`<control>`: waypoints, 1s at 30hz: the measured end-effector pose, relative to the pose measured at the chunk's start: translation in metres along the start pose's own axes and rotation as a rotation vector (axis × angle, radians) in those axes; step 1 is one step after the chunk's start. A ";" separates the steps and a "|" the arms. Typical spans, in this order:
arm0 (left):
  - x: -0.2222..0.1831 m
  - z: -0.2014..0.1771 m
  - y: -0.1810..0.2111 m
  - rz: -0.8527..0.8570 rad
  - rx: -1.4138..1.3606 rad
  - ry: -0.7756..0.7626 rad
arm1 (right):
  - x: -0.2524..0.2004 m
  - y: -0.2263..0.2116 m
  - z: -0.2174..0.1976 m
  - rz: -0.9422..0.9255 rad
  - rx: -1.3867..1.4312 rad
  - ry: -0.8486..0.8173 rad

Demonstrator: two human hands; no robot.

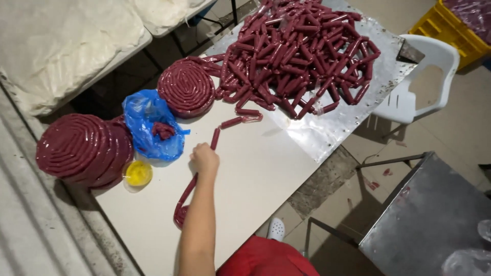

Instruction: Manually twisting a long continuous sausage casing into individual links on a production table.

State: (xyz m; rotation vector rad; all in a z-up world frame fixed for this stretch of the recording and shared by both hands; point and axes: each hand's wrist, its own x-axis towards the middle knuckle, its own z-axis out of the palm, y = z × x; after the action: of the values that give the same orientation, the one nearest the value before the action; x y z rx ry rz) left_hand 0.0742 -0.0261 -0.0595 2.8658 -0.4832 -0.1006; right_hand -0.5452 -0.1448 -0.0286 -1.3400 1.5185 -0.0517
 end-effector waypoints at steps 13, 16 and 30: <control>-0.265 -0.154 -0.041 -0.728 -0.803 -0.405 | -0.033 -0.256 0.300 -0.419 0.044 -1.149; -0.222 -0.167 -0.077 -0.895 -0.663 -0.161 | -0.039 -0.232 0.324 -0.497 -0.277 -1.077; -0.098 -0.060 -0.040 -0.337 -0.568 -0.074 | 0.134 0.091 -0.042 0.122 -0.603 0.047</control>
State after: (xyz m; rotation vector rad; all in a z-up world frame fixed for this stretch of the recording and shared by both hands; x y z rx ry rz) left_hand 0.0010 0.0561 -0.0085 2.3555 0.0290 -0.3414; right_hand -0.6119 -0.2335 -0.1537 -1.7125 1.7263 0.4906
